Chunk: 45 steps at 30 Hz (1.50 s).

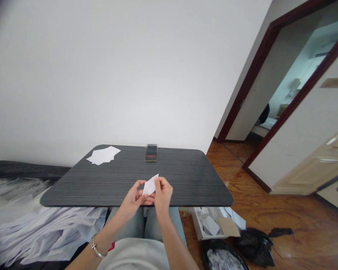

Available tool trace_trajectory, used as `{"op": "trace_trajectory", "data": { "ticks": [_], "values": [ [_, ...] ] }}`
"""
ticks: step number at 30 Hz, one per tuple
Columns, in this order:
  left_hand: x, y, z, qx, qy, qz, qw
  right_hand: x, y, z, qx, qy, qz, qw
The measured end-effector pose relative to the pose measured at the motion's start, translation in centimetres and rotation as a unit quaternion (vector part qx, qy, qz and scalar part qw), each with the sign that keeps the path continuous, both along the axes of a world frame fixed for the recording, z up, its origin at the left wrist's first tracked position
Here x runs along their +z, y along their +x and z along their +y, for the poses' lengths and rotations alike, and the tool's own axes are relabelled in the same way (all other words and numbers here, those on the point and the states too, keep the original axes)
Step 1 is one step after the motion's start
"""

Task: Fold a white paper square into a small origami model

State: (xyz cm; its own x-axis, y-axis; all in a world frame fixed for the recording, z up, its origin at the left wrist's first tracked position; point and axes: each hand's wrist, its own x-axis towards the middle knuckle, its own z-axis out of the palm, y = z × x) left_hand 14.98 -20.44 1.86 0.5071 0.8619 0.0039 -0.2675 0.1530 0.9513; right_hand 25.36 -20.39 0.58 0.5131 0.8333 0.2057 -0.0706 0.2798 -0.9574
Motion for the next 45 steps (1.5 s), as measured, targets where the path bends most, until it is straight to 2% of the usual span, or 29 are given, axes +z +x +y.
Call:
{"op": "trace_trajectory", "data": {
  "ticks": [8, 21, 23, 27, 32, 38, 45],
  "values": [
    [-0.2, 0.2, -0.1, 0.0, -0.014, -0.008, 1.0, 0.8, 0.2, -0.1, -0.023, 0.01, -0.005, 1.0],
    [-0.3, 0.2, -0.1, -0.012, -0.007, -0.007, 1.0, 1.1, 0.0, -0.1, -0.026, 0.01, -0.024, 0.999],
    [-0.3, 0.3, 0.1, -0.01, 0.002, 0.003, 1.0, 1.1, 0.1, -0.1, -0.016, 0.025, -0.033, 0.999],
    [0.1, 0.3, 0.4, 0.037, 0.045, 0.014, 0.998, 1.1, -0.2, -0.3, 0.02, 0.023, -0.031, 0.999],
    [0.9, 0.0, 0.5, 0.076, 0.067, 0.05, 0.994, 1.4, -0.6, -0.5, 0.034, 0.036, -0.03, 0.998],
    [1.2, -0.2, 0.4, 0.095, 0.108, 0.069, 0.987, 1.4, -0.8, -0.6, 0.115, 0.017, -0.002, 0.993],
    [1.1, -0.3, 0.3, 0.092, 0.153, 0.088, 0.98, 1.0, -0.7, -0.5, 0.123, 0.02, 0.037, 0.991]
  ]
}}
